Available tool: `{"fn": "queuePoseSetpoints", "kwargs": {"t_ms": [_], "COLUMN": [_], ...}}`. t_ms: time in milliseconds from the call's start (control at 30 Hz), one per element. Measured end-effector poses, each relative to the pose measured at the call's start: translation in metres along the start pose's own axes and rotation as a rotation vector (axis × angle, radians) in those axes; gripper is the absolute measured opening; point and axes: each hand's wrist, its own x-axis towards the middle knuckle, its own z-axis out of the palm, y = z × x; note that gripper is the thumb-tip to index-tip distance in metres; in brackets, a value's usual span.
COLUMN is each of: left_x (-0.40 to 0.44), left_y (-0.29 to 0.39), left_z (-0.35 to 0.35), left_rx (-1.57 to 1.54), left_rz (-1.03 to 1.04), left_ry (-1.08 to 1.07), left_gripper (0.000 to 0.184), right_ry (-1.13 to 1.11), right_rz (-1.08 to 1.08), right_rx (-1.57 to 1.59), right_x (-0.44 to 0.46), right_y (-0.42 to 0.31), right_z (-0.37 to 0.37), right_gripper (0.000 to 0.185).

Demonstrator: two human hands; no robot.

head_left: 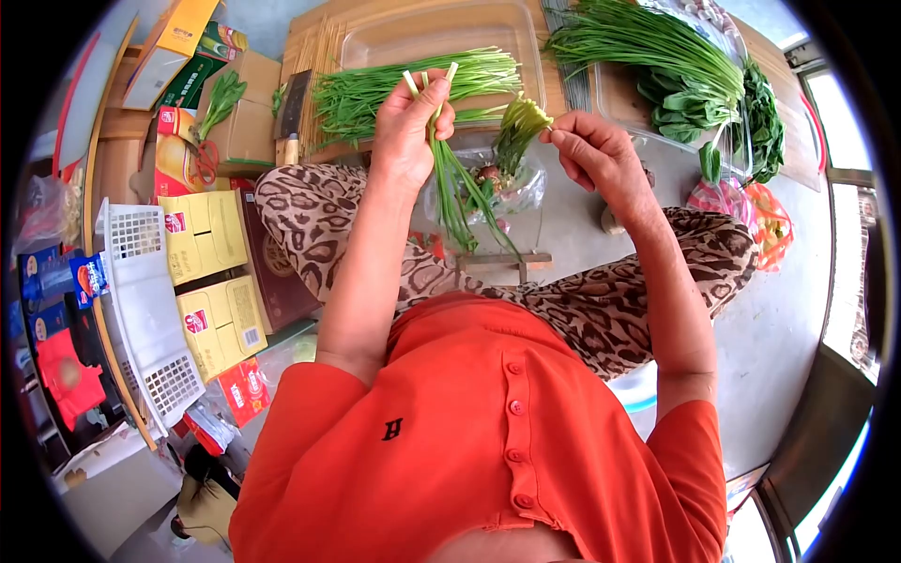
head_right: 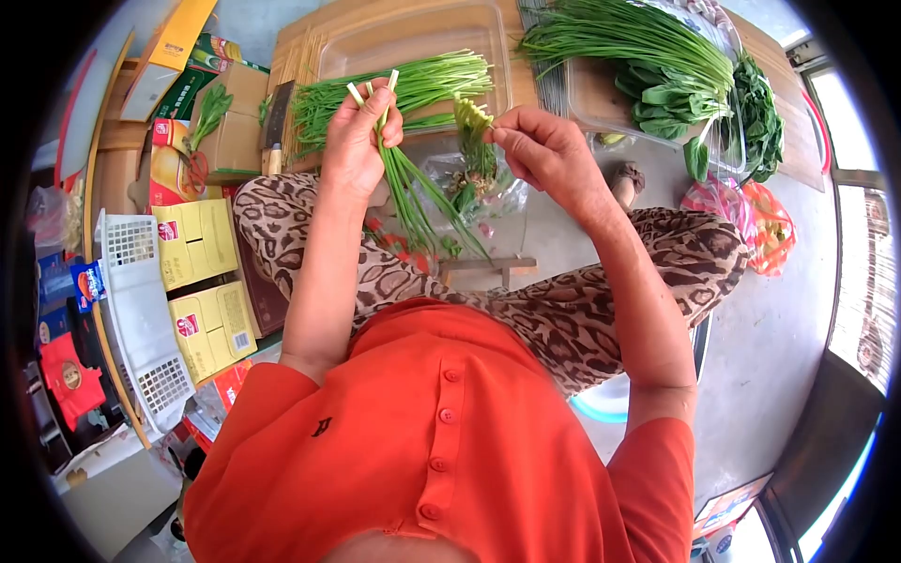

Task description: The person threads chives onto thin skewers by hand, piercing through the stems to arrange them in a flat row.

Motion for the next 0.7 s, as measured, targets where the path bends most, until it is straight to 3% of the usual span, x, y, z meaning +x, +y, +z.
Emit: {"fn": "queuePoseSetpoints", "kwargs": {"t_ms": [533, 700], "left_x": [-0.004, -0.002], "left_y": [0.001, -0.004], "left_z": [0.011, 0.007], "left_rx": [-0.043, 0.010], "left_rz": [-0.047, 0.024], "left_ry": [0.002, 0.033], "left_gripper": [0.019, 0.017], "right_ry": [-0.030, -0.023], "right_rz": [0.011, 0.011], "right_rx": [-0.064, -0.069], "right_x": [-0.002, -0.002], "right_y": [-0.001, 0.000], "right_z": [0.006, 0.008], "right_gripper": [0.016, 0.016]}}
